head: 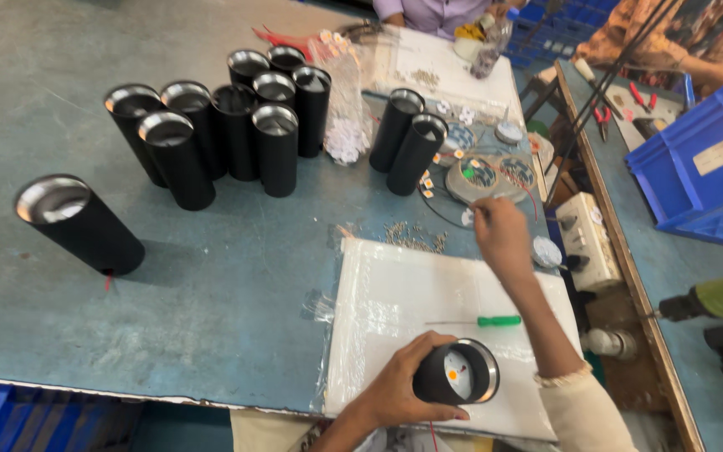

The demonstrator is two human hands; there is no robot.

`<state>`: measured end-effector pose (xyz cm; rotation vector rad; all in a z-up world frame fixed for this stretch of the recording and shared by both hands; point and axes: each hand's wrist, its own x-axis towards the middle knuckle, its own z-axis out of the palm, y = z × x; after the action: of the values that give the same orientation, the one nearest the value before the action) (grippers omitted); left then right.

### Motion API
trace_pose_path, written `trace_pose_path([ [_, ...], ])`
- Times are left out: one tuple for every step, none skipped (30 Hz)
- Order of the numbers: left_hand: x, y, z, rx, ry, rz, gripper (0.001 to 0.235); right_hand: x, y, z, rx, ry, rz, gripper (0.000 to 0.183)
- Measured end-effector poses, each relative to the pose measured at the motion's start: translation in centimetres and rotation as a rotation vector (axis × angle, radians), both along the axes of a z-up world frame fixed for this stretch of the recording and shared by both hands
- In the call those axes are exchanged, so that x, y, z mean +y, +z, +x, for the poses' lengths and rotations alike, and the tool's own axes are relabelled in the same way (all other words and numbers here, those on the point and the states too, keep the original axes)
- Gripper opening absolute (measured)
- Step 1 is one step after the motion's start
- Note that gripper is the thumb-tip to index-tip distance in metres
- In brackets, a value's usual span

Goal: The person uses a green electric screwdriver to fasten screws into the bottom of a black cylindrical container. They insert a small LED module with wires into the container, secure it with a white plastic piece, and continue fastening screws. The person repeats this process on another container.

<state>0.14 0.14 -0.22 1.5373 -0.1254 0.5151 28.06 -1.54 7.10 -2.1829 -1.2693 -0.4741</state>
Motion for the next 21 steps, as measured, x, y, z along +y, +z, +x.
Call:
trace_pose_path([
  [0.0,-0.2,0.0,-0.025,0.007,0.017,0.085,-1.2,2.3,-1.5,0.219,0.036,-0.027,0.014],
  [0.0,-0.3,0.1,-0.023,0.011,0.024,0.085,-2.6,4.8,-2.8,0.438,0.071,-0.052,0.019],
  [0.0,-0.4,0.2,-0.018,0.012,0.031,0.086,-4.4,7.3,-4.3,0.441,0.149,-0.152,0.021],
  [0.1,-0.4,0.2,-0.013,0.013,0.038,0.086,-6.1,9.6,-5.7,0.461,0.272,-0.222,0.025],
  [0.0,-0.5,0.3,0.012,-0.001,0.011,0.087,-7.4,11.6,-7.0,0.479,0.396,-0.288,0.030],
  [-0.1,-0.5,0.3,0.037,-0.015,-0.015,0.088,-8.4,13.0,-8.4,0.465,0.409,-0.377,0.029],
  [0.0,-0.4,0.5,0.057,-0.025,-0.037,0.089,-8.9,14.0,-9.6,0.444,0.426,-0.463,0.028],
  [0.0,-0.3,0.5,0.061,-0.045,-0.060,0.088,-9.1,14.6,-10.8,0.415,0.478,-0.512,0.025],
  [0.0,-0.2,0.5,0.063,-0.060,-0.079,0.087,-9.3,14.8,-11.8,0.381,0.535,-0.560,0.023],
  [0.1,-0.1,0.5,0.064,-0.074,-0.098,0.086,-9.4,14.9,-12.7,0.347,0.592,-0.608,0.021],
  [0.1,0.0,0.5,0.061,-0.070,-0.087,0.086,-9.2,14.8,-13.4,0.320,0.570,-0.680,0.026],
  [0.0,0.1,0.4,0.057,-0.066,-0.076,0.085,-9.1,14.4,-14.1,0.292,0.548,-0.751,0.030],
  [0.0,0.1,0.4,0.055,-0.059,-0.065,0.085,-8.9,14.0,-14.6,0.263,0.526,-0.821,0.036],
  [0.0,0.1,0.4,0.046,-0.054,-0.056,0.084,-8.7,13.7,-15.0,0.240,0.509,-0.885,0.033],
  [0.0,0.2,0.4,0.037,-0.048,-0.047,0.084,-8.6,13.3,-15.2,0.218,0.491,-0.949,0.030],
  [0.1,0.2,0.5,0.028,-0.042,-0.037,0.084,-8.5,13.0,-15.4,0.195,0.473,-1.013,0.027],
  [0.1,0.2,0.5,0.027,-0.039,-0.032,0.084,-8.5,12.7,-15.6,0.164,0.504,-1.045,0.026],
  [0.1,0.2,0.5,0.026,-0.035,-0.027,0.084,-8.4,12.4,-15.7,0.134,0.534,-1.078,0.024],
  [0.1,0.2,0.5,0.024,-0.031,-0.022,0.085,-8.3,12.1,-15.8,0.102,0.565,-1.110,0.024],
  [0.1,0.2,0.5,0.022,-0.024,-0.017,0.085,-8.2,11.8,-16.0,0.091,0.574,-1.088,0.022],
  [0.1,0.2,0.5,0.020,-0.016,-0.011,0.086,-8.1,11.6,-16.1,0.079,0.584,-1.067,0.021],
])
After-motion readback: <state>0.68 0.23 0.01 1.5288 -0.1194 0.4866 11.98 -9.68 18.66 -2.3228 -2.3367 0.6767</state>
